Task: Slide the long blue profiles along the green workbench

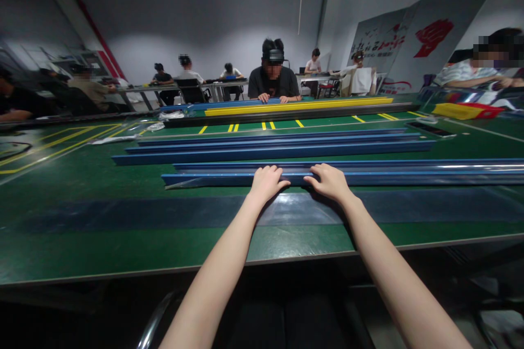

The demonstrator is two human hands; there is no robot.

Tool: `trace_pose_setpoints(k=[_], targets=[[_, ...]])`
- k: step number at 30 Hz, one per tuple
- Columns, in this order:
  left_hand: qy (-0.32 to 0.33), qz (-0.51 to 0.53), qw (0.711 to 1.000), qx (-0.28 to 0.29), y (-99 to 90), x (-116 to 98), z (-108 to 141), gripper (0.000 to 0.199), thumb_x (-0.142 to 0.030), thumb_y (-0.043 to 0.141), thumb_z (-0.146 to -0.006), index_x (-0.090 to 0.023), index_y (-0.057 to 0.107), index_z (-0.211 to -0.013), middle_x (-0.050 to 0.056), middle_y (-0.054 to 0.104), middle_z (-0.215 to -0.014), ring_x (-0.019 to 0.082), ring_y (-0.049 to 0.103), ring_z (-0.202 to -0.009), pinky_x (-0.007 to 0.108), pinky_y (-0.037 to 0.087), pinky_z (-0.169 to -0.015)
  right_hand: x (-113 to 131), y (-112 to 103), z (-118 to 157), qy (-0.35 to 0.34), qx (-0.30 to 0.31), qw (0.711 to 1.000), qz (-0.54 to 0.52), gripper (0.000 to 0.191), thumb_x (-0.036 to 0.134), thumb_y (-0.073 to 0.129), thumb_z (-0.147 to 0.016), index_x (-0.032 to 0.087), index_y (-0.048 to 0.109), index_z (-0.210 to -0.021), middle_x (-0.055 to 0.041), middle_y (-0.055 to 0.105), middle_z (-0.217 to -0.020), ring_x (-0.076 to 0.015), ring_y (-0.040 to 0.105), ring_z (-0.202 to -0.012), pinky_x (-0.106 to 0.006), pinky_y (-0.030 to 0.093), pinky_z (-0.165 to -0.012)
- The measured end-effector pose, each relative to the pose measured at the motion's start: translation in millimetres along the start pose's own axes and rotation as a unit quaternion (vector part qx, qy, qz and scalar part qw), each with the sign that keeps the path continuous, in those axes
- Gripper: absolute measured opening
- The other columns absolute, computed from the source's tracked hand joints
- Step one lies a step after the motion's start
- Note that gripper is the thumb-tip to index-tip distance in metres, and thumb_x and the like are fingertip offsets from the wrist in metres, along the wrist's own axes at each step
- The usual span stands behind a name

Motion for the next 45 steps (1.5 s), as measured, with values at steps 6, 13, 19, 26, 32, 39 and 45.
trace_pose_setpoints(k=[6, 13, 19, 26, 32, 39, 45], targets=[[0.0, 0.0, 1.0, -0.003, -1.1, -0.3, 0.5, 0.036, -0.049, 0.048, -0.083, -0.018, 0.057, -0.096, 0.006, 0.061, -0.101, 0.022, 0.055, -0.095, 0.032, 0.04, -0.078, 0.4, -0.6, 0.1, -0.001, -0.001, 1.0, -0.003, 0.03, 0.043, 0.044, -0.083, 0.02, 0.062, -0.081, -0.0052, 0.065, -0.086, -0.0185, 0.054, -0.086, -0.026, 0.033, -0.066], [-0.001, 0.004, 1.0, 0.0, -0.4, 0.0, 0.4, 0.036, -0.049, 0.048, -0.083, -0.018, 0.057, -0.097, 0.007, 0.061, -0.101, 0.022, 0.055, -0.095, 0.032, 0.04, -0.079, -0.4, 0.2, -0.2, 0.0, -0.003, 1.0, -0.004, 0.029, 0.043, 0.044, -0.083, 0.019, 0.062, -0.082, -0.0055, 0.065, -0.087, -0.0183, 0.054, -0.086, -0.026, 0.033, -0.067], [-0.002, 0.002, 1.0, 0.0, -0.9, -0.2, 0.2, 0.036, -0.05, 0.048, -0.083, -0.018, 0.058, -0.096, 0.006, 0.061, -0.101, 0.022, 0.055, -0.095, 0.032, 0.041, -0.079, -0.6, 0.3, -0.2, 0.001, -0.001, 1.0, -0.002, 0.03, 0.044, 0.043, -0.083, 0.019, 0.062, -0.082, -0.0056, 0.065, -0.088, -0.0186, 0.054, -0.087, -0.026, 0.033, -0.067], [0.0, 0.001, 1.0, 0.0, -0.9, -0.4, 0.4, 0.036, -0.05, 0.048, -0.082, -0.018, 0.058, -0.096, 0.006, 0.061, -0.101, 0.022, 0.055, -0.095, 0.032, 0.041, -0.079, -0.2, 0.6, -0.5, 0.0, 0.007, 1.0, 0.001, 0.03, 0.044, 0.043, -0.083, 0.02, 0.061, -0.082, -0.0057, 0.065, -0.088, -0.0189, 0.054, -0.087, -0.026, 0.033, -0.067], [-0.001, -0.001, 1.0, 0.005, -0.9, 0.0, 0.7, 0.037, -0.05, 0.047, -0.083, -0.018, 0.057, -0.097, 0.006, 0.061, -0.102, 0.022, 0.054, -0.096, 0.033, 0.041, -0.079, -0.4, 0.7, -0.4, 0.002, 0.004, 1.0, -0.001, 0.03, 0.044, 0.044, -0.083, 0.02, 0.061, -0.082, -0.0054, 0.065, -0.087, -0.0187, 0.054, -0.087, -0.026, 0.033, -0.067], [-0.002, -0.001, 1.0, 0.006, -1.0, -0.2, 0.6, 0.036, -0.05, 0.047, -0.083, -0.018, 0.057, -0.096, 0.006, 0.061, -0.102, 0.022, 0.054, -0.096, 0.032, 0.041, -0.079, 0.2, -0.8, 0.0, 0.002, 0.002, 1.0, 0.001, 0.03, 0.044, 0.043, -0.083, 0.02, 0.062, -0.082, -0.0055, 0.065, -0.088, -0.0186, 0.054, -0.086, -0.026, 0.033, -0.067], [-0.002, 0.009, 1.0, 0.007, -1.0, 0.0, 0.7, 0.035, -0.05, 0.047, -0.083, -0.019, 0.057, -0.096, 0.007, 0.061, -0.102, 0.022, 0.054, -0.097, 0.032, 0.04, -0.079, -0.1, -0.3, -0.3, 0.003, 0.006, 1.0, -0.004, 0.03, 0.044, 0.043, -0.083, 0.02, 0.062, -0.082, -0.006, 0.065, -0.088, -0.0189, 0.053, -0.087, -0.026, 0.033, -0.067]])
Point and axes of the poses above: each hand's wrist, its own z-axis away from the middle knuckle, its own y-axis out of the palm, x = y × z, the point moved 8 cm from there along -z, towards the middle knuckle
